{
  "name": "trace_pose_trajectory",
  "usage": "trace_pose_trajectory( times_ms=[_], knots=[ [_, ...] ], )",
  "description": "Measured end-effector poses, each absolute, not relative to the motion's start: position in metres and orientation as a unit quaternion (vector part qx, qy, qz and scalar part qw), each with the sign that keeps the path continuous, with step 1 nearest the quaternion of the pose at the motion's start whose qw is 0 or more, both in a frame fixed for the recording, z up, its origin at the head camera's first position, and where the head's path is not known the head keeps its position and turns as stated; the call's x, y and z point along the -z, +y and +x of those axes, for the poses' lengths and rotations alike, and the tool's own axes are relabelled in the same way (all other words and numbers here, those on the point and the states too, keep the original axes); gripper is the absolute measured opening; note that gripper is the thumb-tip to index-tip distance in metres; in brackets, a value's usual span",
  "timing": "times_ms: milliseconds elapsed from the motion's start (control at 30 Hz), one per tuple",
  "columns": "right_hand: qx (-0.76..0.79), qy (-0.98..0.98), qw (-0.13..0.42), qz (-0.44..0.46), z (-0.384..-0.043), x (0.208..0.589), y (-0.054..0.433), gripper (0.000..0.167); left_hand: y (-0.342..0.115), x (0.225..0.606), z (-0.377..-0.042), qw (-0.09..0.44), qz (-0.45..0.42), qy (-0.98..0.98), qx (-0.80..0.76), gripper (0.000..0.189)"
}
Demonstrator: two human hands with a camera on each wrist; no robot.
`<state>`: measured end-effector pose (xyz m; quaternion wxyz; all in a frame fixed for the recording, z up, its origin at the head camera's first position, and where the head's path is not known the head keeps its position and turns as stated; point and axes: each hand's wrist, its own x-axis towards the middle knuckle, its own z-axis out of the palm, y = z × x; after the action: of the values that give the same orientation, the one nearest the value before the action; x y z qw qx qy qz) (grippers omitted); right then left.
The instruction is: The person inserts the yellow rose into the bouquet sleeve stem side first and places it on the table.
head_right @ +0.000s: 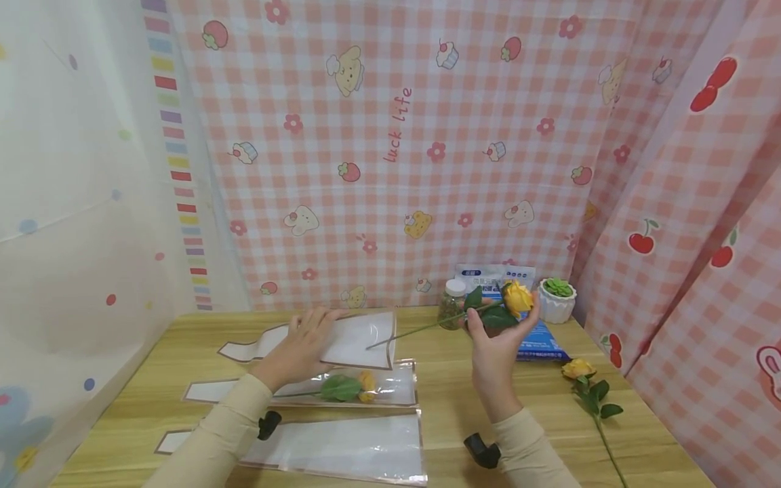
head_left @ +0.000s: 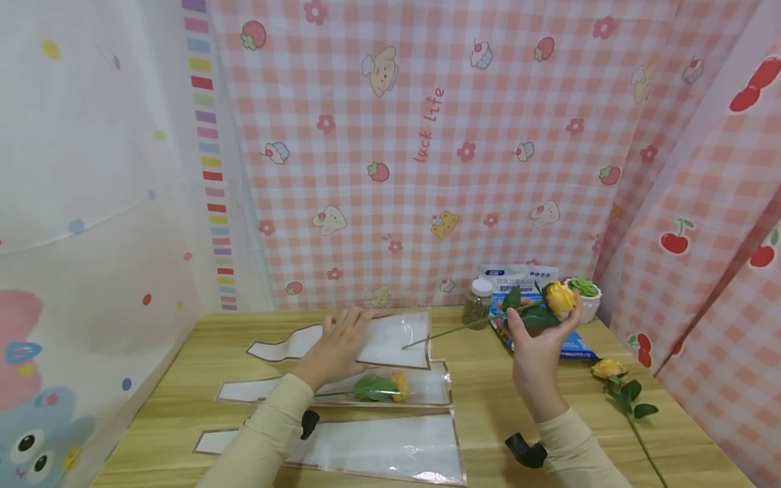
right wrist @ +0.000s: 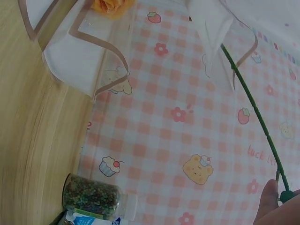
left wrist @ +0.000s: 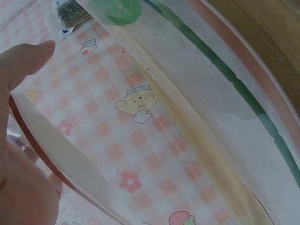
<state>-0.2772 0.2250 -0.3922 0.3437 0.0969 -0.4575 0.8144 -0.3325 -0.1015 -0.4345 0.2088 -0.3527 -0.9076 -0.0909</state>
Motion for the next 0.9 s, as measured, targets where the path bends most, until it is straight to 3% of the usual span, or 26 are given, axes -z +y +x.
trace_pose_trajectory(
  times_ms=[433,733,900],
  knots=[
    [-0.825,-0.443,0.335,0.109,-0.279,0.399,0.217,0.104,-0.099,0.434,-0.330,0.206,-0.357,-0.907,0.090,0.106],
    [-0.838,-0.436,0.307,0.117,-0.271,0.399,0.219,0.053,-0.101,0.432,-0.329,0.210,-0.352,-0.907,0.093,0.106],
    [-0.837,-0.441,0.311,0.096,-0.270,0.397,0.219,0.043,-0.103,0.434,-0.330,0.215,-0.351,-0.907,0.093,0.103]
  ],
)
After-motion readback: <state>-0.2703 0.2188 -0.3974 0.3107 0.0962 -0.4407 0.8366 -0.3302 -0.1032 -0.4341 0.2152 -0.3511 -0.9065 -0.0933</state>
